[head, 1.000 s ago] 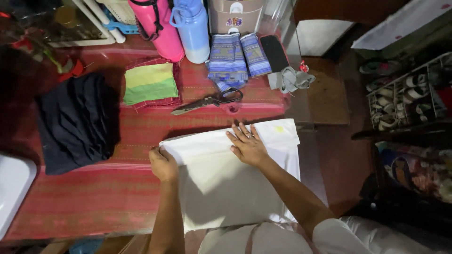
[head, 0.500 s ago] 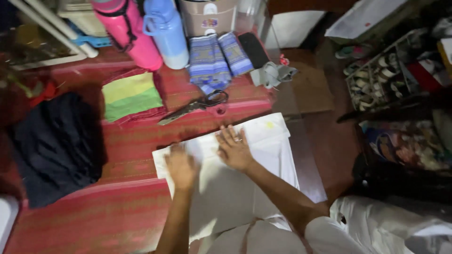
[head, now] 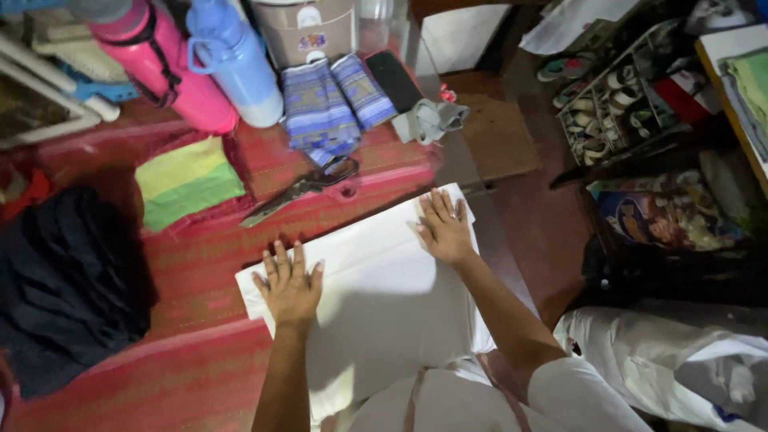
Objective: The person folds a large white cloth on a table, then uses scissors to cut it into smaller rectangular pieces. The person repeatedly folds the fabric, cuts along the edges, and stacks the cut pieces on the table.
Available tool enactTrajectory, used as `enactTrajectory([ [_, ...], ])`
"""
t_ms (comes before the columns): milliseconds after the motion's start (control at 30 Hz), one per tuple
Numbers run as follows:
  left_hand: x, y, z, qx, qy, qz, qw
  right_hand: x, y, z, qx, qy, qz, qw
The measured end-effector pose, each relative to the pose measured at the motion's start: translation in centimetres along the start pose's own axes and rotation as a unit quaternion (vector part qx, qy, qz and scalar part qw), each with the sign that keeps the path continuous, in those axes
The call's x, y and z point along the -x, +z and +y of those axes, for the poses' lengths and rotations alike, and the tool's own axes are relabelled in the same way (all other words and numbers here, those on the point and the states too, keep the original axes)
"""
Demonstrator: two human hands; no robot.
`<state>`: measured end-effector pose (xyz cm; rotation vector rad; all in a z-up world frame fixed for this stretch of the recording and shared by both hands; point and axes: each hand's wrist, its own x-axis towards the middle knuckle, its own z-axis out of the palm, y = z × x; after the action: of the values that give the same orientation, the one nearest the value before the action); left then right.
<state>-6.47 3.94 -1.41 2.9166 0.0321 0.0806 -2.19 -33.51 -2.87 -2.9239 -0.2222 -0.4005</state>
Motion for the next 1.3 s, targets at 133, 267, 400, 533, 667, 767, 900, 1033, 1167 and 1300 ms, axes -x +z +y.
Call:
enactTrajectory([
  [133, -0.4, -0.6, -0.1, 0.008, -0.019, -0.064, 0.998, 5.6, -1.2, 2.8, -0.048, 0.136, 0.045, 0.988],
  [267, -0.9, 1.3, 1.9, -0.016, -0.055, -0.108, 0.992, 18.4, -4.8, 4.5, -0.056, 0.313, -0.049, 0.947],
  [400, -2.8, 5.6, 9.4, 0.024, 0.165, 0.155, 0.974, 24.6, -12.7, 0.2, -0.23, 0.551, -0.106, 0.795],
  [533, -4.9, 7.4, 20.7, 0.072, 0.258, -0.105, 0.958, 32.6, -4.4, 1.7, -0.573, 0.472, -0.041, 0.669],
  [667, -5.9, 7.6, 26.9, 0.091, 0.348, -0.115, 0.926, 31.6, -2.7, 2.1, -0.644, 0.589, -0.093, 0.479],
  [767, -6.0, 8.5, 28.1, 0.042, 0.392, -0.038, 0.918, 31.0, -4.2, 3.5, -0.685, 0.595, 0.022, 0.421],
  [900, -5.4, 6.9, 27.6, 0.024, 0.429, -0.023, 0.903, 33.1, -8.1, 7.0, -0.647, 0.497, -0.041, 0.576],
  [1033, -5.6, 6.5, 27.5, 0.063, 0.429, -0.06, 0.899, 28.9, -14.5, 7.7, -0.597, 0.534, 0.043, 0.597],
  [1167, -4.8, 6.5, 27.2, 0.071, 0.433, -0.036, 0.898, 30.4, -8.2, 13.0, -0.055, 0.15, -0.152, 0.975],
  [1300, -1.2, 4.1, 22.9, 0.131, 0.326, 0.011, 0.936, 23.9, -7.0, 13.3, -0.023, 0.462, -0.117, 0.879],
])
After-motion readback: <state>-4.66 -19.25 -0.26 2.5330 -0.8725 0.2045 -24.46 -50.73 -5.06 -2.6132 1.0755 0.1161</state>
